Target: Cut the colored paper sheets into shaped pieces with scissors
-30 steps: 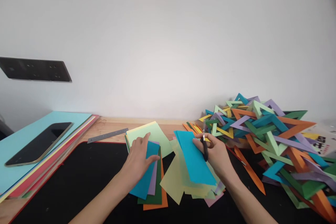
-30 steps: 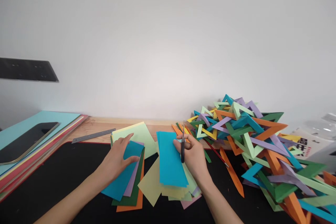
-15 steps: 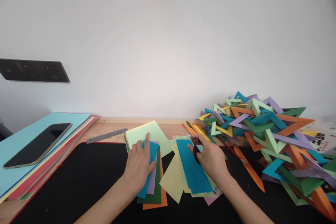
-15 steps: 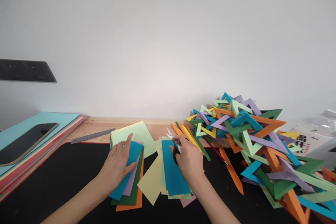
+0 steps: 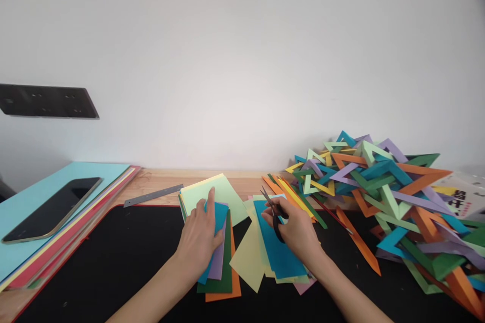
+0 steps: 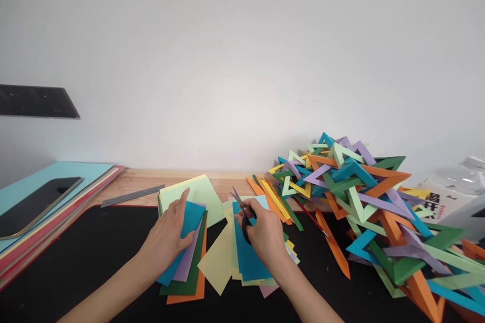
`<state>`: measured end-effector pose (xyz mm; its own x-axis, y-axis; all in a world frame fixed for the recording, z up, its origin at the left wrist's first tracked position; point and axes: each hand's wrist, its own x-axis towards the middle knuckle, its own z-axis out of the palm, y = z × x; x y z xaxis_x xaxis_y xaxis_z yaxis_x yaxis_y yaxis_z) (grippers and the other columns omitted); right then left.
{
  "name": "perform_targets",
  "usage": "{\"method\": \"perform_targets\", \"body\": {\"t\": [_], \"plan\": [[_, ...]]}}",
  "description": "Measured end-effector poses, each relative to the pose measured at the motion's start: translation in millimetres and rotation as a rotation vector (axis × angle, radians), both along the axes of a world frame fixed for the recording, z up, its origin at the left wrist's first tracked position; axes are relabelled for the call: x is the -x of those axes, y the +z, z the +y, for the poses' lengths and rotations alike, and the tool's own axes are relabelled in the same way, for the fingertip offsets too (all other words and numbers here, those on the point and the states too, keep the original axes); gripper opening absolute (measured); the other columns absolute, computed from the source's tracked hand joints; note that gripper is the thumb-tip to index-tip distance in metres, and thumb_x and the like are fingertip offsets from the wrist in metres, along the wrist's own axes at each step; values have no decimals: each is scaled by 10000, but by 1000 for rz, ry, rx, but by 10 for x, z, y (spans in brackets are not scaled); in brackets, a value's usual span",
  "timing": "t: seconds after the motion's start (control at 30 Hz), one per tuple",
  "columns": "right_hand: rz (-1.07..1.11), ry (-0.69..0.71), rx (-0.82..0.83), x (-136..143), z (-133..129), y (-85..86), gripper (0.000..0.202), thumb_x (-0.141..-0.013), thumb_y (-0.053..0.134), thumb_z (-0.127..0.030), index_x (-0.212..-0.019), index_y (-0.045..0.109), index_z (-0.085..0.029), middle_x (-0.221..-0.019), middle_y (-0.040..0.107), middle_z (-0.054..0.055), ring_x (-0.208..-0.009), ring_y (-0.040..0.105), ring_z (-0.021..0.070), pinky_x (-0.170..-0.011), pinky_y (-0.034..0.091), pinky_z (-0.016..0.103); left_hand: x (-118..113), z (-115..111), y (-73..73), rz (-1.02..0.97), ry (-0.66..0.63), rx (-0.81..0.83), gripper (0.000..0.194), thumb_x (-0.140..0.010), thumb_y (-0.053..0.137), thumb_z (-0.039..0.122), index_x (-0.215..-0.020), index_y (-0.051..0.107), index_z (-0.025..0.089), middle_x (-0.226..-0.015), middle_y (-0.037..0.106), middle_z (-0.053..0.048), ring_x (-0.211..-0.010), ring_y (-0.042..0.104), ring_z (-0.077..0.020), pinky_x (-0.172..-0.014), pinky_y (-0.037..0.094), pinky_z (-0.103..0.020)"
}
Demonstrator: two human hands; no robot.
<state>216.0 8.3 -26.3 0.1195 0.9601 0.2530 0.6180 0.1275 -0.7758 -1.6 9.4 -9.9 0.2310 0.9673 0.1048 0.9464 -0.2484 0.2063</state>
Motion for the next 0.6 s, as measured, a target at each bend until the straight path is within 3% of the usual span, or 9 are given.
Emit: {"method": "perform_targets", "body": {"t": [0.17,0.37,0.47,0.6], "plan": [[117,118,44,21,-4,-6,211,-733,638,-370,-862,581,-213,-765,706,47,-747,666,234,-714,494,341,50,16,51,-264,13,-23,807,-819,518,181,-1468,39,206,-1299,448,-192,-1093,534,-339,-812,475,-447],[562,383,239,119,-56,90,388,-720,707,-479,-897,541,-176,-788,699,74,-748,670,223,-744,509,358,21,-6,98,-602,-80,-59,811,-828,521,239,-1454,17,347,-1359,408,-124,-1084,535,-271,-823,490,-418],[695,383,266,167,-79,82,474,-711,725,-479,-1007,523,-169,-789,693,65,-754,684,232,-786,508,388,-25,-64,75,-671,-228,-117,860,-808,552,178,-1438,11,401,-1370,404,-89,-1124,519,-246,-872,481,-393],[737,269,283,186,-91,27,586,-644,793,-421,-1095,518,-166,-676,646,-4,-725,674,223,-734,501,349,-57,-147,15,-607,-401,-81,839,-831,542,147,-1421,22,441,-1438,344,-60,-1241,446,-242,-983,423,-405]]}}
